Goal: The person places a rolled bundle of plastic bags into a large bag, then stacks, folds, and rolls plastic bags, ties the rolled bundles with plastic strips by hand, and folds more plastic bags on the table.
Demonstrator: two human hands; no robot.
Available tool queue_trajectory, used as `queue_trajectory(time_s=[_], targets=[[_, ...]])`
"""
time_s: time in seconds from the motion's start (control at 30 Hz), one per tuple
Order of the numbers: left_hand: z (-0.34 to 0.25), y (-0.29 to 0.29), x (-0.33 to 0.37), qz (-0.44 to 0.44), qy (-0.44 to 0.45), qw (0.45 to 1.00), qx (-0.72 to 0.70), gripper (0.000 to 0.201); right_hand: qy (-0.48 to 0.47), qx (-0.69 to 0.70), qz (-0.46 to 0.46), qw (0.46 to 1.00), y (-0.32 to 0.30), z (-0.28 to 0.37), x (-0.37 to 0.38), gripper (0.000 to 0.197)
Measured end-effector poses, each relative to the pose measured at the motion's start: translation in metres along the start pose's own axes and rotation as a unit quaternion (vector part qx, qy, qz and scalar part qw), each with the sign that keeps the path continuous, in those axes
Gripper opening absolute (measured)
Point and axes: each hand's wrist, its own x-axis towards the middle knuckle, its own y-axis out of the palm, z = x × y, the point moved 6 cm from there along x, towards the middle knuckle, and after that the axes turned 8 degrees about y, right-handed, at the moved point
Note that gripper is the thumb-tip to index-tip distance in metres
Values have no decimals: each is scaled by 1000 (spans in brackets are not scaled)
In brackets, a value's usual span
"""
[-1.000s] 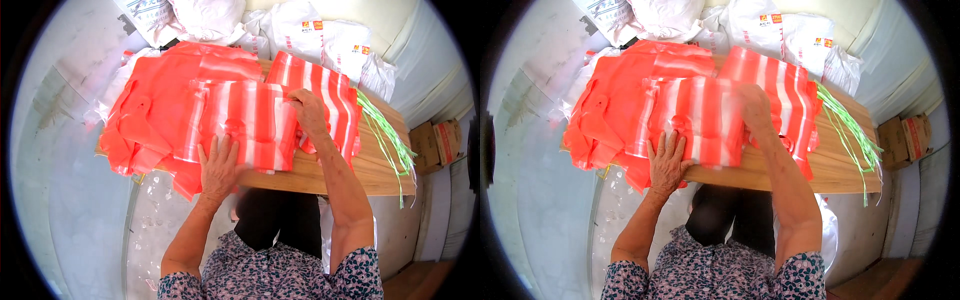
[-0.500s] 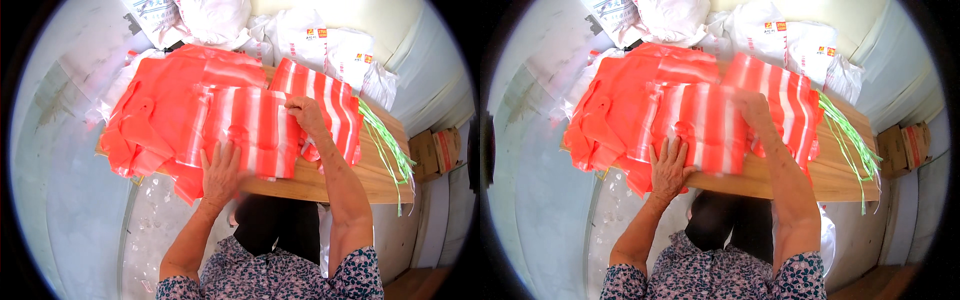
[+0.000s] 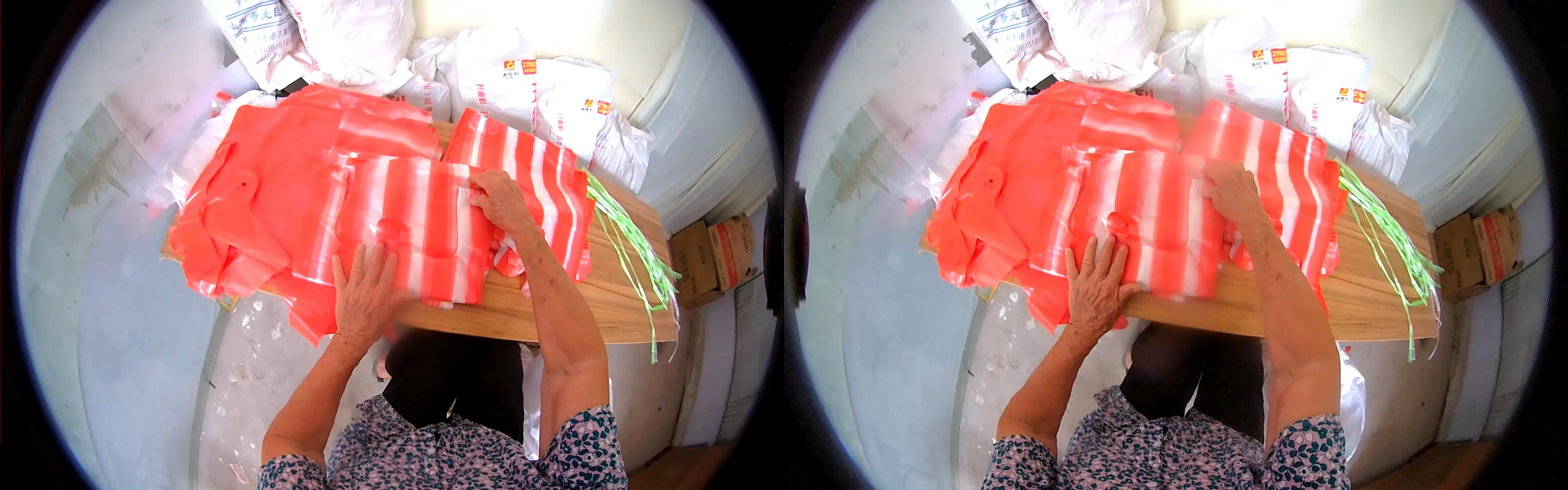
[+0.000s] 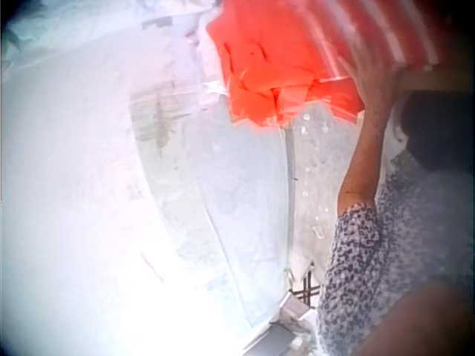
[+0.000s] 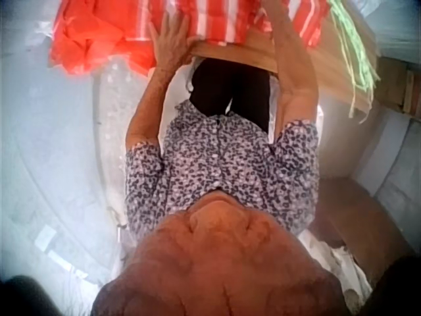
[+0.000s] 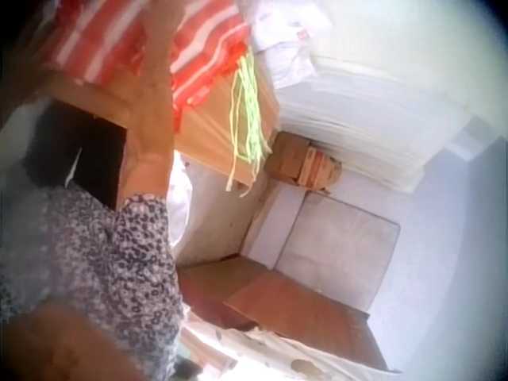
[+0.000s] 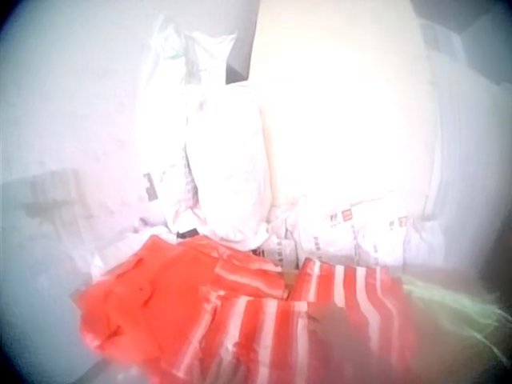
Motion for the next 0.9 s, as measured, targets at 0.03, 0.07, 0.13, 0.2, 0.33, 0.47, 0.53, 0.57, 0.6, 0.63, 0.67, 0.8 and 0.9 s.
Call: queue_trajectory(time_s=[0.03,0.07,0.13,0.2,0.33,0.47,0.53,0.57,0.6,0.63,0.67,0.8,0.9], targets=[[0,0,0,-3,-3,1000,-4,66,10,-19,15,1000,1,0,0,23],[0,-1,1,-4,-1,1000,-3,66,10,-18,13,1000,1,0,0,23],[-1,-5,1,-6,-12,1000,-7,63,9,-31,-2,999,0,0,-1,19],[-1,-7,4,-12,-14,1000,-12,61,15,-19,3,1000,-3,0,0,17],[-6,-15,11,-27,-22,999,-40,51,20,40,5,999,-3,-15,3,15],[-13,-25,13,-101,0,992,-69,47,-37,69,-36,996,-17,0,-4,13],[-18,-29,13,-117,19,952,-282,42,-68,66,-97,991,-33,27,-17,13],[-25,-37,20,-115,18,952,-283,42,-67,66,-96,991,-37,40,-24,13],[-22,-30,27,-82,-136,846,-509,42,-93,40,-133,986,-44,54,-34,13],[-25,-16,28,-43,-279,667,-689,42,-118,14,-169,978,-49,66,-43,15],[-24,-19,35,-42,-280,668,-689,42,-118,15,-169,978,-50,74,-49,15],[-27,-14,49,0,-331,528,-782,64,-90,9,-116,989,-43,100,-68,24],[-21,-14,45,28,-336,498,-799,76,-49,28,-59,997,-32,123,-84,31]])
